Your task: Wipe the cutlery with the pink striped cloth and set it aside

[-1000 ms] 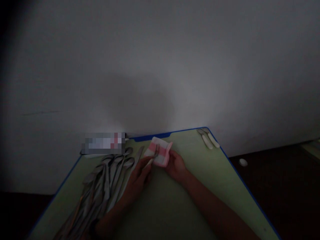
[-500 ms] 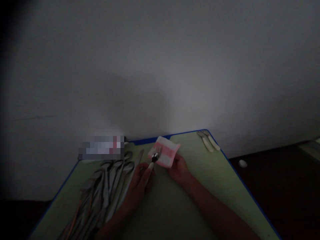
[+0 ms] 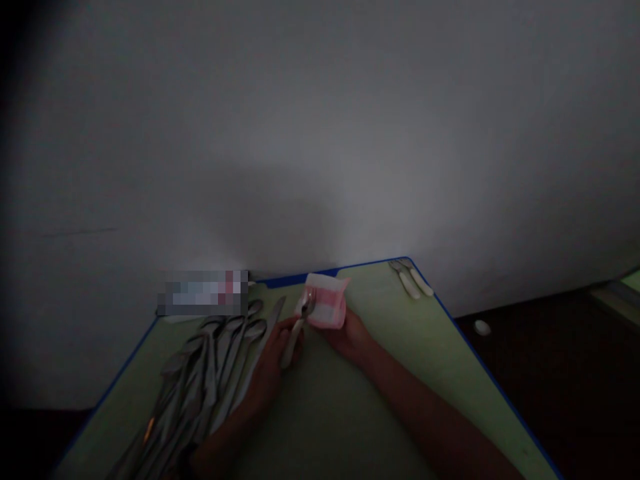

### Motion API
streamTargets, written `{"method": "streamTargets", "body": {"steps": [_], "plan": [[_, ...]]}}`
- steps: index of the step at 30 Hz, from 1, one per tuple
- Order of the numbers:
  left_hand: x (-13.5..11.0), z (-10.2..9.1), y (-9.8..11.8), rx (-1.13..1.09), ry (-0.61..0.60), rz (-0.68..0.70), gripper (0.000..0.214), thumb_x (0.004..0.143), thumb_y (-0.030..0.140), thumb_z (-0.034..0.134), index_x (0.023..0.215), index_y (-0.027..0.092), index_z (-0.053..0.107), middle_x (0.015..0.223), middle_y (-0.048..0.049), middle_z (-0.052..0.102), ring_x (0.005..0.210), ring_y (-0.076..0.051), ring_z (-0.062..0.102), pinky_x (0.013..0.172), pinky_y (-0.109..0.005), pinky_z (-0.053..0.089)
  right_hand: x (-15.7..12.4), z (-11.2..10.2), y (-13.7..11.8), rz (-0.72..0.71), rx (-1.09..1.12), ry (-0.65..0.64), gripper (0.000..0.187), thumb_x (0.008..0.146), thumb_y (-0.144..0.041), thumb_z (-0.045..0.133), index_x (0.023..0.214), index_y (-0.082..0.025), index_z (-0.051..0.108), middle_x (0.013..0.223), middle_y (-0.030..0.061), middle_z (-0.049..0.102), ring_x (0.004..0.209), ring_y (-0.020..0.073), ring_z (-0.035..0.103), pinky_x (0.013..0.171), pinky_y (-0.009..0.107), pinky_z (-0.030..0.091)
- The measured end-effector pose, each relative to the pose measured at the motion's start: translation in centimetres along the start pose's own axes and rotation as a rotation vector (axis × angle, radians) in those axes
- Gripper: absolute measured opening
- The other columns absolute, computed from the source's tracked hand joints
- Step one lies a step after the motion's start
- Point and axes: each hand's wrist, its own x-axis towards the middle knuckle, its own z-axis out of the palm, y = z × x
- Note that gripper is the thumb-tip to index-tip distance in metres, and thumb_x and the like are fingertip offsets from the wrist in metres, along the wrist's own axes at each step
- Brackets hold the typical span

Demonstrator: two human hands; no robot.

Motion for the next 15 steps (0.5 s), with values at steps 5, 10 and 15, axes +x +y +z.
{"method": "streamTargets", "body": {"steps": [5,10,15], "plan": [[-0.21,0.25,0.32,0.107,-0.011,0.056,0.031,0.083,0.043,0.052,0.102,0.019,0.054,0.08,-0.0006,0.053,0.068,-0.013,0.05,0.06,-0.021,0.041,-0.01,-0.41,0.13,0.043,-0.017,0.022,0.021,0.084,-0.027,0.048,0.096,-0.018,0.062,0.09,0.003,0.068,0.078,0.013,0.062,0.068,0.025,0.05],[-0.1,0.2,0.11,0.14,-0.041,0.145,0.02,0.087,0.035,0.049,0.103,0.022,0.044,0.082,0.002,0.052,0.07,-0.011,0.05,0.066,-0.022,0.041,-0.02,-0.76,-0.1,0.047,-0.057,0.021,0.019,0.084,-0.031,0.047,0.088,-0.021,0.063,0.081,0.0018,0.066,0.067,0.0133,0.059,0.054,0.023,0.046],[-0.09,0.34,0.08,0.096,-0.155,0.182,0.025,0.085,0.031,0.053,0.104,0.023,0.039,0.086,0.0026,0.052,0.063,-0.008,0.049,0.057,-0.019,0.04,0.51,-0.2,0.5,-0.018,-0.085,-0.003,0.021,0.082,-0.031,0.048,0.093,-0.021,0.062,0.088,0.0039,0.066,0.075,0.0157,0.06,0.066,0.029,0.05]]}}
